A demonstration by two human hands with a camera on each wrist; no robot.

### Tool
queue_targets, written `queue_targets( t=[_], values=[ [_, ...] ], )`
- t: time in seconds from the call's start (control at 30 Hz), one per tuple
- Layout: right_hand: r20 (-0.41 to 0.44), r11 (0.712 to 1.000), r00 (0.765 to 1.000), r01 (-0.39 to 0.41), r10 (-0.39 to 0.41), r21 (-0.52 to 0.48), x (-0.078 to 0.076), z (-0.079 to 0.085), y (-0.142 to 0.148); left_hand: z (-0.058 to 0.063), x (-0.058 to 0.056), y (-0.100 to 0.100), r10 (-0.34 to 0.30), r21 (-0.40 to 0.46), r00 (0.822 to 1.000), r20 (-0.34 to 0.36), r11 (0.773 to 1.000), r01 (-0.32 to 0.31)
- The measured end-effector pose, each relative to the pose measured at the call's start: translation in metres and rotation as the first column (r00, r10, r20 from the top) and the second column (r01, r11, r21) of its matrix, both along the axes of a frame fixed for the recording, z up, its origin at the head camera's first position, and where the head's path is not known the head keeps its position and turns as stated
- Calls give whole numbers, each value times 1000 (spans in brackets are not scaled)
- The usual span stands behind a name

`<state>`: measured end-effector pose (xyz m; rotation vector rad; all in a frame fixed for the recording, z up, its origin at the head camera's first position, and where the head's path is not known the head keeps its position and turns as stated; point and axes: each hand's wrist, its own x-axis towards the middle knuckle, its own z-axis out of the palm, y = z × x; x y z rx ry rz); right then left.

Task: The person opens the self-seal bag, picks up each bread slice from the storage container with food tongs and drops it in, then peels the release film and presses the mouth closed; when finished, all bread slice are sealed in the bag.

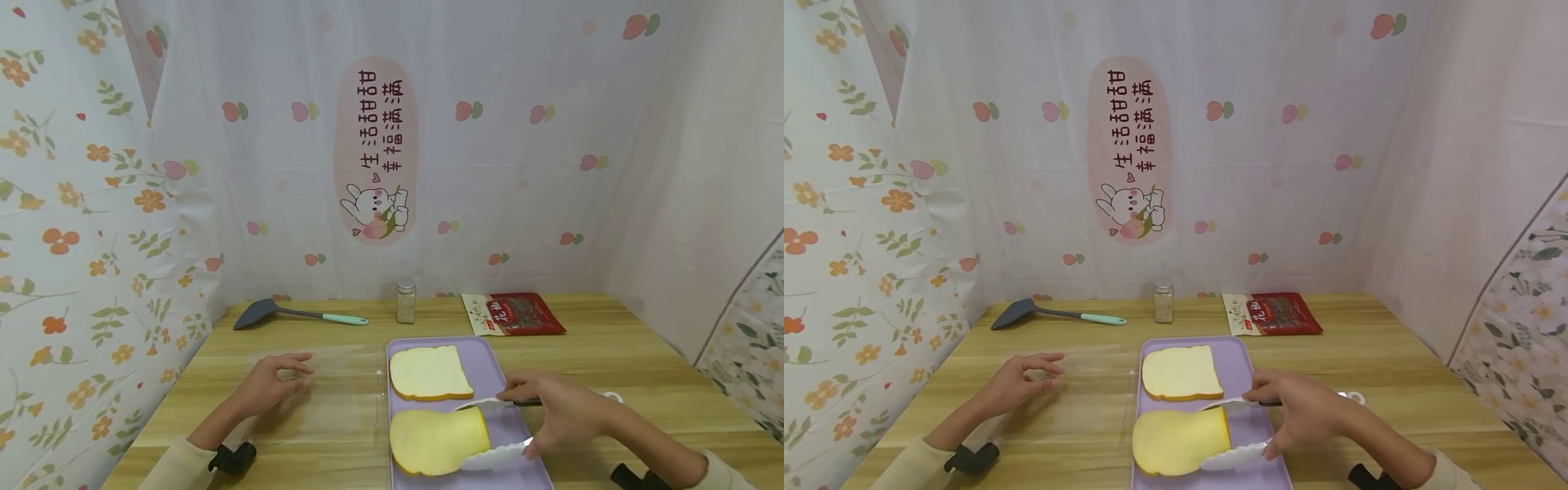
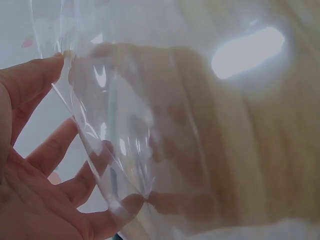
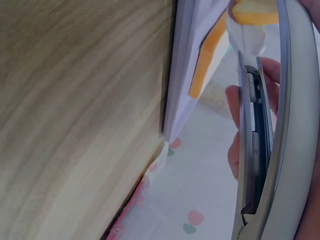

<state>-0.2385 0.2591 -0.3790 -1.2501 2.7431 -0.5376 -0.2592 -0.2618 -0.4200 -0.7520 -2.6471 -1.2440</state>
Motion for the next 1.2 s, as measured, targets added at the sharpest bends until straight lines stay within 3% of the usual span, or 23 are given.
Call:
queue_targets(
  t=[0.33, 0.5, 0.97, 1.2],
  values=[
    [-66, 998, 998, -19, 15, -62, -6, 4, -2, 2, 1, -1, 5, 14, 1000, 16, 1000, -5],
    [-99, 998, 995, 12, -18, -62, -11, 5, -11, 1, 0, -1, -14, 40, 1000, 28, 999, 13],
    [-103, 996, 993, 52, -60, -72, -32, 6, -39, 0, 1, 1, -54, 111, 998, 39, 993, 50],
    [-90, 996, 993, 71, -76, -57, -44, 3, -51, -1, 0, 1, -36, 104, 999, 19, 994, 33]
  ],
)
